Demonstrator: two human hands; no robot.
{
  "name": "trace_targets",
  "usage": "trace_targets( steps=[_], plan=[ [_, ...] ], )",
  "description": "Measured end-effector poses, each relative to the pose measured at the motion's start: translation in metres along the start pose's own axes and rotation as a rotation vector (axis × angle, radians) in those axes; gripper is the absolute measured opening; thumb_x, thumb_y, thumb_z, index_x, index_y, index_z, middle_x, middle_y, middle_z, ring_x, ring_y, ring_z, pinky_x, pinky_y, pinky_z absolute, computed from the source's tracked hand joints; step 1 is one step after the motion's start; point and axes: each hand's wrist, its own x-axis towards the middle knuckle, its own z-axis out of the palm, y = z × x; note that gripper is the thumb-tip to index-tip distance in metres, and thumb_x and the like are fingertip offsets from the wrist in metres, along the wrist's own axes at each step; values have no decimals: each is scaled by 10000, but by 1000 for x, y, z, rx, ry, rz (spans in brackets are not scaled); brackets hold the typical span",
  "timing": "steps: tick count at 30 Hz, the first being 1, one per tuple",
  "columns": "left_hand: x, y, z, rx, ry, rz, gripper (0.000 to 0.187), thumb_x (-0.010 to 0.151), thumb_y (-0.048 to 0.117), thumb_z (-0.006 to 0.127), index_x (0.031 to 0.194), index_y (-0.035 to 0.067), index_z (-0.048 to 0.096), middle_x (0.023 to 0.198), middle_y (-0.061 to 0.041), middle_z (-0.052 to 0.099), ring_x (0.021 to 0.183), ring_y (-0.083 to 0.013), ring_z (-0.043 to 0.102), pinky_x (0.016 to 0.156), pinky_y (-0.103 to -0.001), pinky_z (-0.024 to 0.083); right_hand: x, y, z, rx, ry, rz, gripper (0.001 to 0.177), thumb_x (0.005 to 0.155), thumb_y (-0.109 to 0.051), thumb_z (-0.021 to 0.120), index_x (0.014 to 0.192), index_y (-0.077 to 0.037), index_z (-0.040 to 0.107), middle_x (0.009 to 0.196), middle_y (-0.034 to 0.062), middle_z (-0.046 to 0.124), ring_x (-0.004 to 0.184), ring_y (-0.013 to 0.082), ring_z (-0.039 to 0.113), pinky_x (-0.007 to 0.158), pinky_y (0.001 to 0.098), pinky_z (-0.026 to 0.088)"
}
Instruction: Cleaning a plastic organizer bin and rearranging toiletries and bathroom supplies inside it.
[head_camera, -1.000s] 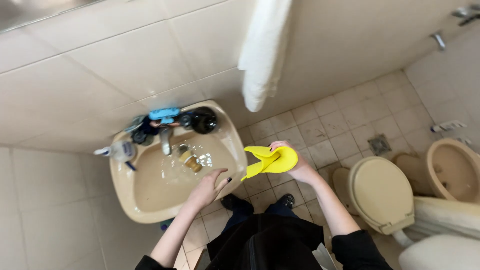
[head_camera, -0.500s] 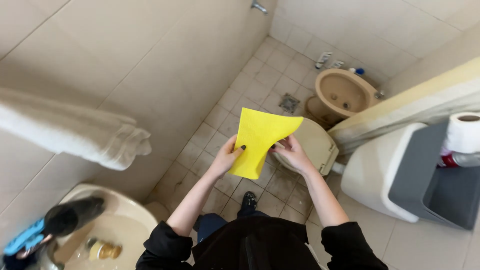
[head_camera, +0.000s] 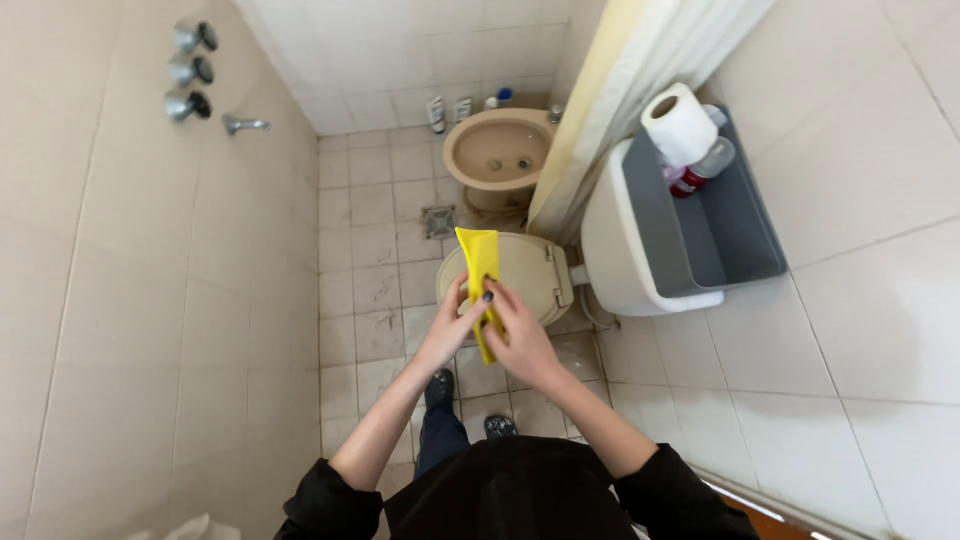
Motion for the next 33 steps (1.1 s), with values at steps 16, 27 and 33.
trace_targets(
  steps=[16,27,33],
  plan=[
    [162,32,-25,287,-501,-49,568,997,162,580,1521,77,377,1365,-94,634,1196,-172,637,993,-332,524,35,36,-50,-309,307,-52,970,604,-292,947,1435,-80,494,1517,205,398,1390,430,370,1092,515,333],
    [168,73,89,1066,-740,760,818,701,167,918,1391,56,494,1338,-180,586,1206,-367,594,986,-431,469,1,86,-114,-135,554,367,423,712,-34,793,1123,-49,699,990,93,659,942,242,665,885,347,553],
    [209,46,148,905,-808,634,453,817,95,791,1241,50,638,1202,-116,728,1147,-289,703,997,-375,546,-5,127,-147,474,678,254,561,804,-29,755,1352,-56,640,1081,54,601,1058,161,617,1005,312,505]
  ],
)
